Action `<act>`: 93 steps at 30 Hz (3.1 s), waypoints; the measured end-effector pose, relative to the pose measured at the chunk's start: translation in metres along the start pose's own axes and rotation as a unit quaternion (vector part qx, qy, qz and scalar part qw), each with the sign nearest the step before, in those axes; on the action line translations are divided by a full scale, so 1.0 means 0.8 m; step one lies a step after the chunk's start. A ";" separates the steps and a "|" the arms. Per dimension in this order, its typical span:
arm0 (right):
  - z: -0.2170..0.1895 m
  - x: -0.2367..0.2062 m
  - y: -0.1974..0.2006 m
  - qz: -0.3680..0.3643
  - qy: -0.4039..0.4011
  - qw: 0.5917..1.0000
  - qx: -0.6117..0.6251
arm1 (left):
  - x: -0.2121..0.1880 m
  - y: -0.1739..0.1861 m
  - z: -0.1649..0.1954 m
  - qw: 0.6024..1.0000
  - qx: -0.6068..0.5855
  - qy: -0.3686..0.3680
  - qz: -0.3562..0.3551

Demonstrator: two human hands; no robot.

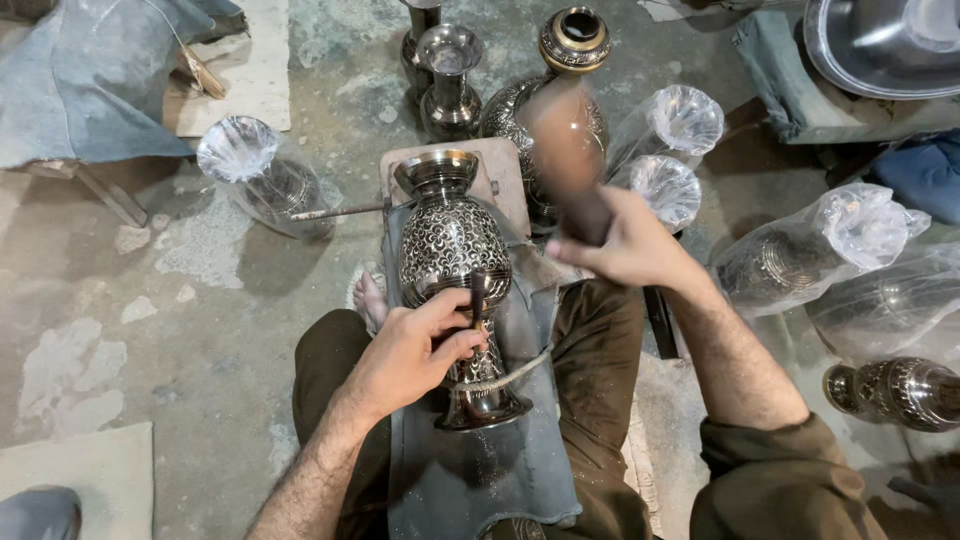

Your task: The person sits on the floor and uses a hammer and chisel to engrave intricate patterns onto a metal vase. They hold the vase steady with one hand while striking the chisel with the other to create detailed designs.

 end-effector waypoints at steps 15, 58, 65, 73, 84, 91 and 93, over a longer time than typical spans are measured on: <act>-0.008 0.006 -0.007 -0.110 -0.006 0.980 -0.162 | -0.013 0.003 0.022 0.994 -0.057 -0.096 0.012; -0.032 0.076 -0.060 -0.272 0.016 0.932 -0.237 | -0.028 -0.012 -0.039 0.969 -0.245 -0.025 0.026; -0.036 0.075 -0.054 -0.255 0.015 0.949 -0.186 | -0.028 -0.011 -0.036 0.967 -0.252 -0.027 0.013; -0.064 0.076 -0.043 -0.180 0.078 0.979 -0.055 | -0.027 -0.008 -0.028 0.970 -0.241 -0.038 -0.003; -0.053 0.060 -0.045 -0.244 0.024 0.937 -0.248 | -0.022 -0.009 -0.030 0.978 -0.203 -0.050 -0.008; -0.059 0.058 -0.043 -0.249 0.052 0.912 -0.321 | -0.019 -0.008 -0.030 0.986 -0.151 -0.067 -0.009; -0.055 0.056 -0.033 -0.181 -0.014 0.976 -0.123 | -0.021 -0.005 -0.022 0.985 -0.139 -0.100 0.003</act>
Point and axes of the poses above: each hand's wrist, its own x-axis towards the middle knuckle, its own y-axis out of the back of the hand, z = x × y, the point moved 10 cm from there along x, towards the middle knuckle, and after that the axes turned 12 degrees about y, right-handed, at the moved point
